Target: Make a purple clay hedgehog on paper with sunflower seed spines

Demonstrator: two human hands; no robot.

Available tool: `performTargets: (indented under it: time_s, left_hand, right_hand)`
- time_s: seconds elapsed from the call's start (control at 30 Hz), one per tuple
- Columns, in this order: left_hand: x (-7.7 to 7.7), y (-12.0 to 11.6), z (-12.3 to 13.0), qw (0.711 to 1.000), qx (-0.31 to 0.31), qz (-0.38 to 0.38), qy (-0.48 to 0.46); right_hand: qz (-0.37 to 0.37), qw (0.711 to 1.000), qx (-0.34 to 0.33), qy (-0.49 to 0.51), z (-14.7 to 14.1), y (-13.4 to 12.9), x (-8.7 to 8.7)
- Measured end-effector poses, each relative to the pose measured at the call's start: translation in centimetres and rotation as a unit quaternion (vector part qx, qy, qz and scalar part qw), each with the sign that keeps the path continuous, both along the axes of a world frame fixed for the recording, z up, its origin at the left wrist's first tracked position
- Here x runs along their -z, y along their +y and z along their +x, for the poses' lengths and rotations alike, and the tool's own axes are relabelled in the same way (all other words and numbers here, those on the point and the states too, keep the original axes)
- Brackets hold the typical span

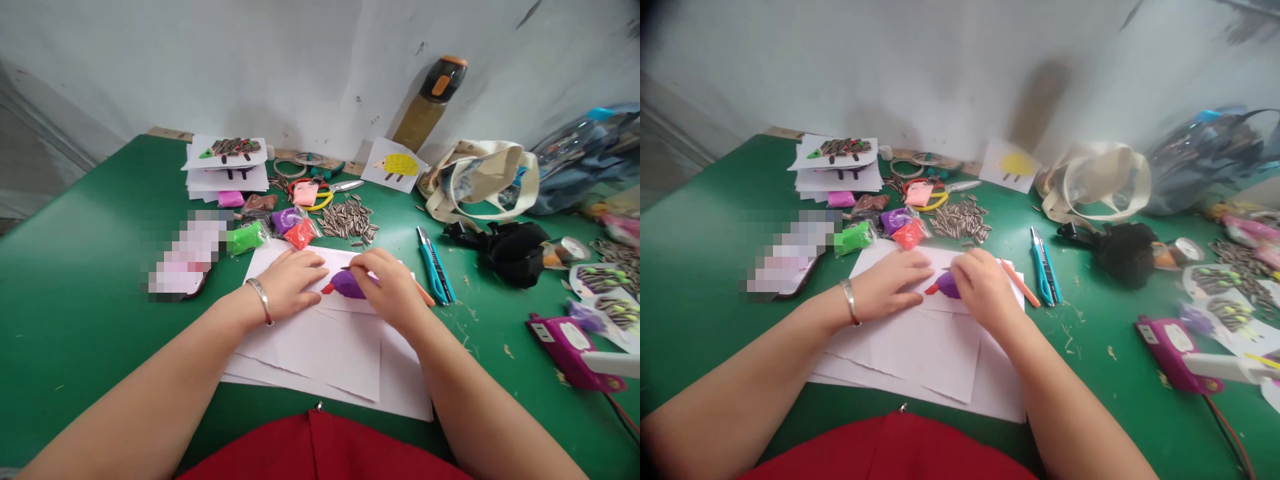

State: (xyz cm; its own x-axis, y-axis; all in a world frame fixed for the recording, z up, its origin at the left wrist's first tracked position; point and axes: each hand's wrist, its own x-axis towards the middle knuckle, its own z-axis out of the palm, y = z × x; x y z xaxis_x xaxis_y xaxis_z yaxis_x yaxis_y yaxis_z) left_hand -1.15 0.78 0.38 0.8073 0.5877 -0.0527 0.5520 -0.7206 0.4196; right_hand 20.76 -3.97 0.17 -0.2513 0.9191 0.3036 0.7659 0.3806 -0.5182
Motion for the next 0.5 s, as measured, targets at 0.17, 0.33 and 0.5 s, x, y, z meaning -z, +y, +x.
performTargets:
  time_s: [0.17,0.33,0.5]
  left_hand:
    - [-0.1,-0.1,-0.2,1.0,0.019,-0.01,0.022]
    - [-1.2,-0.9,-0.5,0.999,0.019,0.008,0.035]
    - [-1.5,-1.4,-0.8,0.998,0.023,0.035,0.043]
  right_hand:
    - [0.007,0.997,0.067,0.035,1.3,0.6,1.1]
    - [-0.03,0.998,0.037,0.037,0.5,1.2,2.6]
    - [-0.024,0.998,0.044,0.046,0.4,1.5,2.9]
